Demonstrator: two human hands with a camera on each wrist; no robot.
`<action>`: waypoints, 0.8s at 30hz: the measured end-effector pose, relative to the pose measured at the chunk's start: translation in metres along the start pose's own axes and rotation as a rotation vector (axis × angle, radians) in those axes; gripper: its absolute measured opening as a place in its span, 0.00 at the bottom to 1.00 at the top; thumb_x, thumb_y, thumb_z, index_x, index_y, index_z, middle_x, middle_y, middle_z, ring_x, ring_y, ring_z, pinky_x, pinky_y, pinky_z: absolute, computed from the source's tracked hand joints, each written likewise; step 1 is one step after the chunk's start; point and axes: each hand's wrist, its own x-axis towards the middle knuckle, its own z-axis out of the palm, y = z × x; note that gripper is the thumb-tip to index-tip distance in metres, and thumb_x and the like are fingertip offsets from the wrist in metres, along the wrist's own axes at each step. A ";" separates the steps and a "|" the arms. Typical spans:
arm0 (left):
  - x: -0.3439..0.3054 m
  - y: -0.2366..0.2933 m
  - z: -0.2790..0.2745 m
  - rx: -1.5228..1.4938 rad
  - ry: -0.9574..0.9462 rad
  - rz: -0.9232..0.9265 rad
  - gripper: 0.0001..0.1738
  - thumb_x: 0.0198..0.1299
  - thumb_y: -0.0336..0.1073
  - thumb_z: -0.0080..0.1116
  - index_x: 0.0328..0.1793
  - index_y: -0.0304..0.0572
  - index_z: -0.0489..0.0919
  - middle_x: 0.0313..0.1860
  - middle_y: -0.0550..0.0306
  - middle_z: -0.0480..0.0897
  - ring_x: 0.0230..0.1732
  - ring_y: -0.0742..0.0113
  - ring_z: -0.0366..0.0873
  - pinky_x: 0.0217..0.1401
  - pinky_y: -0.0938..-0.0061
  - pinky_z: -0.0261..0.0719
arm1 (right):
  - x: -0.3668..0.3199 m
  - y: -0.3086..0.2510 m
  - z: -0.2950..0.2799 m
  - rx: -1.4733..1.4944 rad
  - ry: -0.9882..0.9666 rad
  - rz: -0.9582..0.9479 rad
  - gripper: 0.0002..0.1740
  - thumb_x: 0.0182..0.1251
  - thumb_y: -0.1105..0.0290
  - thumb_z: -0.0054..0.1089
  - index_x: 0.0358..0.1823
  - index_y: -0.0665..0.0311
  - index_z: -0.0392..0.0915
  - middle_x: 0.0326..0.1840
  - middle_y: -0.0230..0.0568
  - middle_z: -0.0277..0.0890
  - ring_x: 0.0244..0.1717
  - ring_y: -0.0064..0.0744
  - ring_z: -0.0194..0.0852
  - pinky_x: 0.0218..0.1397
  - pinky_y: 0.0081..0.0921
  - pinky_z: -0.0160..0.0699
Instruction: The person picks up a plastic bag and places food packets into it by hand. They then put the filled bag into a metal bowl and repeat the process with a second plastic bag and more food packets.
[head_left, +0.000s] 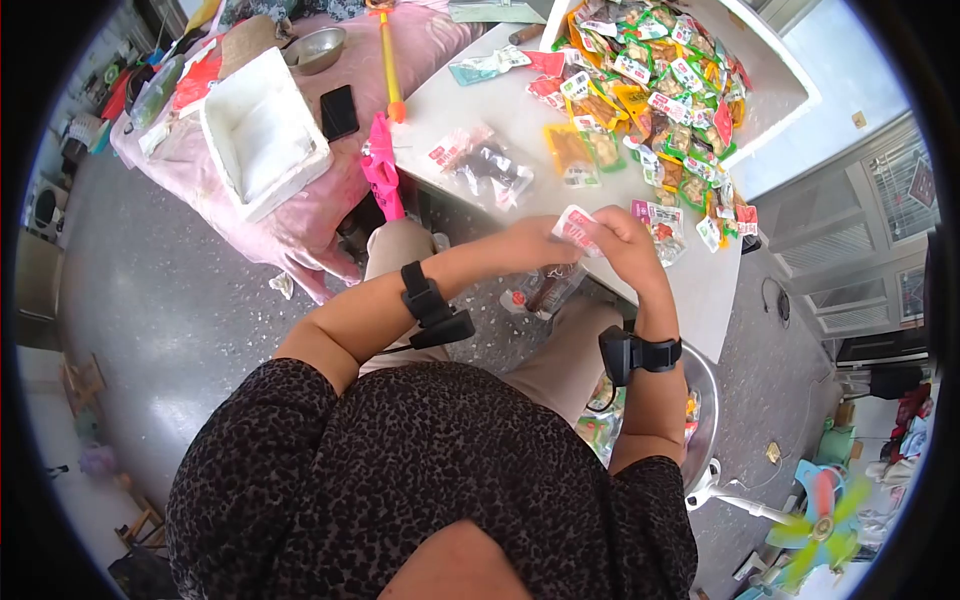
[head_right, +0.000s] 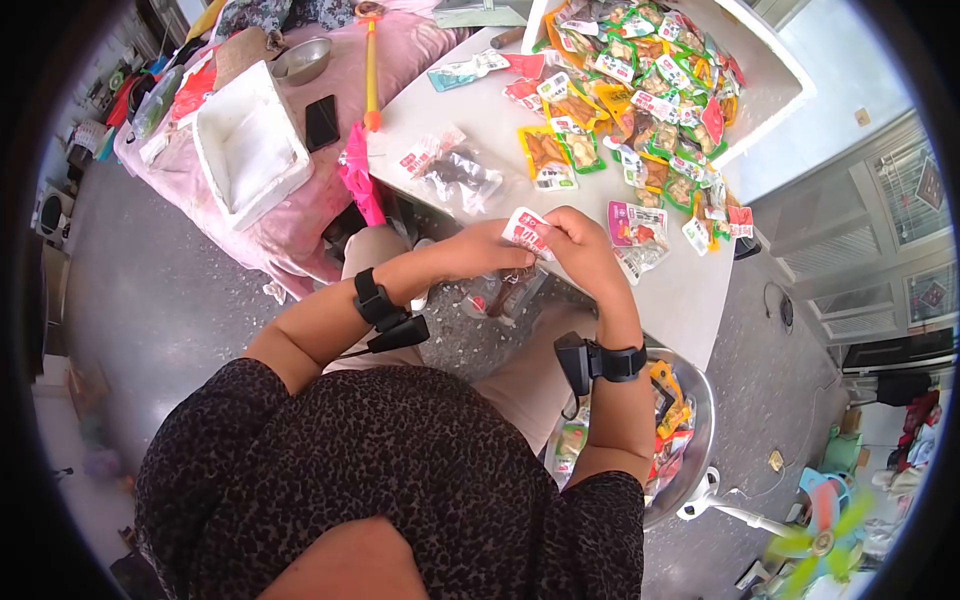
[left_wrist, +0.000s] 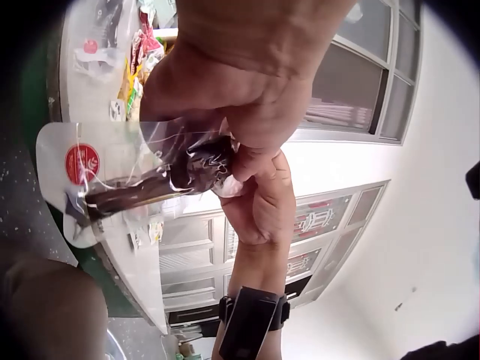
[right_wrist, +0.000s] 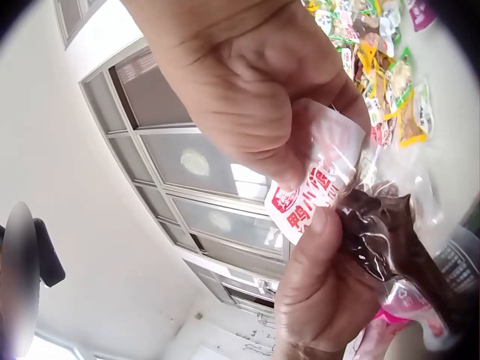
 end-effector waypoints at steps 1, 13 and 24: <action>0.000 -0.008 0.003 0.006 0.049 0.006 0.17 0.51 0.34 0.53 0.48 0.39 0.70 0.38 0.60 0.75 0.37 0.74 0.71 0.41 0.78 0.69 | -0.002 0.016 0.004 0.073 0.026 -0.052 0.09 0.55 0.70 0.51 0.36 0.66 0.69 0.30 0.34 0.70 0.31 0.21 0.67 0.33 0.17 0.65; 0.011 -0.042 0.021 -0.743 0.265 -0.071 0.14 0.55 0.32 0.48 0.48 0.42 0.69 0.39 0.61 0.74 0.40 0.71 0.71 0.43 0.67 0.70 | -0.089 0.050 0.080 1.340 0.392 0.212 0.12 0.59 0.72 0.47 0.43 0.68 0.64 0.40 0.41 0.68 0.37 0.31 0.70 0.39 0.29 0.72; 0.023 -0.044 -0.030 1.285 0.600 0.268 0.24 0.46 0.43 0.52 0.49 0.39 0.68 0.43 0.45 0.72 0.43 0.55 0.70 0.45 0.69 0.70 | -0.080 0.103 0.053 1.238 0.802 0.198 0.03 0.59 0.77 0.44 0.34 0.68 0.64 0.31 0.42 0.67 0.30 0.32 0.69 0.34 0.30 0.74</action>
